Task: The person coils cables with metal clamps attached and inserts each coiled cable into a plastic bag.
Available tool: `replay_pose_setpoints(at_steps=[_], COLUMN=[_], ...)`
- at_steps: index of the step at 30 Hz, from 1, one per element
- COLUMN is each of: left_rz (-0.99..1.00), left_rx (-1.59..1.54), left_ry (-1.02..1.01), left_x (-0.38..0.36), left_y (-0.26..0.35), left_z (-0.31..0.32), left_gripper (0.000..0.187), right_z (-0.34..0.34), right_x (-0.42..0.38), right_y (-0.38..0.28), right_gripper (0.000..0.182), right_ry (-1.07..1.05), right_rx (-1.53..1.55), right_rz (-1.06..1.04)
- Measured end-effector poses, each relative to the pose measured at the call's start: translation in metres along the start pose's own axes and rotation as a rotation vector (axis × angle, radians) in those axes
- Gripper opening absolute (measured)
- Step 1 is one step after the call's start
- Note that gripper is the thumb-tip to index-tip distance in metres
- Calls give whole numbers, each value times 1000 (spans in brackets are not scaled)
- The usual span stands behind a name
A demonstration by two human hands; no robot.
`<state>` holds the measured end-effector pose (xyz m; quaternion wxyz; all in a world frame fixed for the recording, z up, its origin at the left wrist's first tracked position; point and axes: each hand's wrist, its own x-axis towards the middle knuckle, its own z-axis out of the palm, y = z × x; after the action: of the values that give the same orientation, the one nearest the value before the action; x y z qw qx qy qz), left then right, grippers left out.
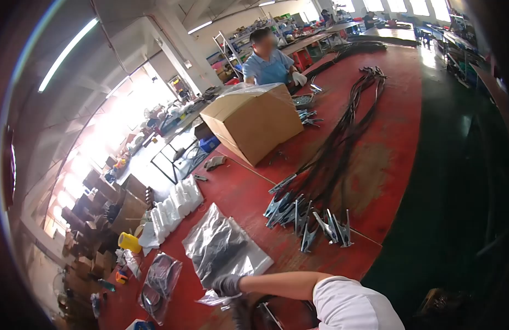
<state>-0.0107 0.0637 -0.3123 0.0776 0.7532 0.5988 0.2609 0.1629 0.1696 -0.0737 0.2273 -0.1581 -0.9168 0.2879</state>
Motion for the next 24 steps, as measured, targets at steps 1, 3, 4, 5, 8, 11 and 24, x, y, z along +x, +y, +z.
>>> replay_pose_setpoints(at_steps=[1,3,4,5,8,11,24], left_rz=[-44,-135,-178,-221,-348,-482,-414], left_rx=[-23,-68,-88,-103,-141,-187,330], left_ry=[-19,-63,-78,-89,-108,-127,418], left_x=[-2,-6,-1,5,21,27,52], left_y=[7,35,55,71,114,158,131], left_z=[-6,-26,-41,-55,-100,-136,-151], left_gripper=[40,38,37,36,35,34,22], right_z=[-16,17,32,39,3,20,7], right_x=[-19,-37,-43,-47,-56,-43,-28], right_y=[-18,3,9,10,-8,8,-22], right_gripper=[23,48,48,39,27,14,17], right_ry=[-293,-192,-197,-101,4,123,102], right_rx=[-122,-15,-14,21,26,-86,-496], right_rz=[57,115,129,174,273,432,15])
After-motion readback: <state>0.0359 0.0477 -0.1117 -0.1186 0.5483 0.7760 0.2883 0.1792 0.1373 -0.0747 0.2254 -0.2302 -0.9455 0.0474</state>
